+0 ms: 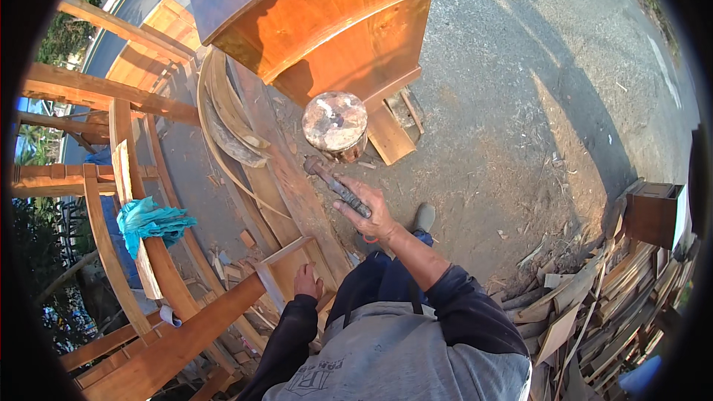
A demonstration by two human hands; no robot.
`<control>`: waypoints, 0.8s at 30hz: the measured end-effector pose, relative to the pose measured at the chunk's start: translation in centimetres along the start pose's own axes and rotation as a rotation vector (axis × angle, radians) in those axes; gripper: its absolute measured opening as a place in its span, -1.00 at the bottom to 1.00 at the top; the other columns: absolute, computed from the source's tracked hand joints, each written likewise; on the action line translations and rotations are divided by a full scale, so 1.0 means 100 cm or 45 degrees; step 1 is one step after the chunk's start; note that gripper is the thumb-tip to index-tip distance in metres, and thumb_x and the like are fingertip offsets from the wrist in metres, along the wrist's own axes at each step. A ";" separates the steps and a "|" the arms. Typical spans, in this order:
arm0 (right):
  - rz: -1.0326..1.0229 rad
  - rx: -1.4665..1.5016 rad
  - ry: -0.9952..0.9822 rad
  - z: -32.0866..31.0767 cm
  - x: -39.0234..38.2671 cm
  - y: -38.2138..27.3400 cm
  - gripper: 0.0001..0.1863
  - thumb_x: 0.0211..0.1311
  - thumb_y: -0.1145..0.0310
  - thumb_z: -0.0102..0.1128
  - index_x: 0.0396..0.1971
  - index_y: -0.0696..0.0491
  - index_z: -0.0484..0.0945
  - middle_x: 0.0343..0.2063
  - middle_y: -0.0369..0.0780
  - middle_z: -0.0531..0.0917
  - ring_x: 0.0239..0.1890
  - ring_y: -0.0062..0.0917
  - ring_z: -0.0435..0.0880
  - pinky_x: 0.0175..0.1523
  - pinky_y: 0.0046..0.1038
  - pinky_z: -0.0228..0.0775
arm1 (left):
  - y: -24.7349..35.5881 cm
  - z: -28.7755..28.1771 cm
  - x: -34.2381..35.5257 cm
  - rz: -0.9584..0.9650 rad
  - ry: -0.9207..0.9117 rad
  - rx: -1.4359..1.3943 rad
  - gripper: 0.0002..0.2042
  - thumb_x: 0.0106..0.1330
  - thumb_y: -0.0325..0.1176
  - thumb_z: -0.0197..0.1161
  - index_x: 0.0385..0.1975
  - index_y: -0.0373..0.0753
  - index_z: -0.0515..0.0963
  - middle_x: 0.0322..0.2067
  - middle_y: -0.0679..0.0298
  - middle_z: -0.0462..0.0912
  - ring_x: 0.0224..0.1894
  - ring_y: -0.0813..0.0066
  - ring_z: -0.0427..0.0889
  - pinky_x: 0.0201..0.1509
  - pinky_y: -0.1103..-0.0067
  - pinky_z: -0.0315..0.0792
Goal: The person stains a wooden cabinet and its doors using a spray gun. The person first clears the nozzle of the spray gun, then applies a coat of stain to the top and sides of the cabinet, and finishes by spraying the inner side of an open door.
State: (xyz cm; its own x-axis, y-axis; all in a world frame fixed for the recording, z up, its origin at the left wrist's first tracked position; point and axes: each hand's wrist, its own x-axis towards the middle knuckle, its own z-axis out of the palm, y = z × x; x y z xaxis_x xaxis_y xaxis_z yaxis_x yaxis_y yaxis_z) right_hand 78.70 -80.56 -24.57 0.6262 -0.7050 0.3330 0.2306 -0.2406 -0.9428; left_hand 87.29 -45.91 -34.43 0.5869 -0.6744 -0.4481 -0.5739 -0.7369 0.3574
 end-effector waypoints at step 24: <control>0.181 -0.553 0.754 -0.184 0.052 0.291 -0.68 0.25 0.43 0.37 -0.01 0.12 0.60 -0.31 -0.17 0.74 -0.29 -0.53 0.71 -0.12 -0.44 0.53 | -0.001 0.156 0.041 0.005 -0.219 -0.163 -0.39 0.18 -0.47 0.37 0.25 -0.27 0.31 0.15 -0.20 0.39 0.19 -0.24 0.44 0.26 0.18 0.40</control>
State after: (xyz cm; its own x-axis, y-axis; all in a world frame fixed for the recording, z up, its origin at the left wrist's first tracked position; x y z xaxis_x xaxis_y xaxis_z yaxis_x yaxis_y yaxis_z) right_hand 74.96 -103.50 -50.45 0.0936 -0.9607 0.2614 -0.2142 -0.2758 -0.9370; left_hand 80.84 -47.85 -49.14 0.4726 -0.6674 -0.5756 -0.4922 -0.7416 0.4558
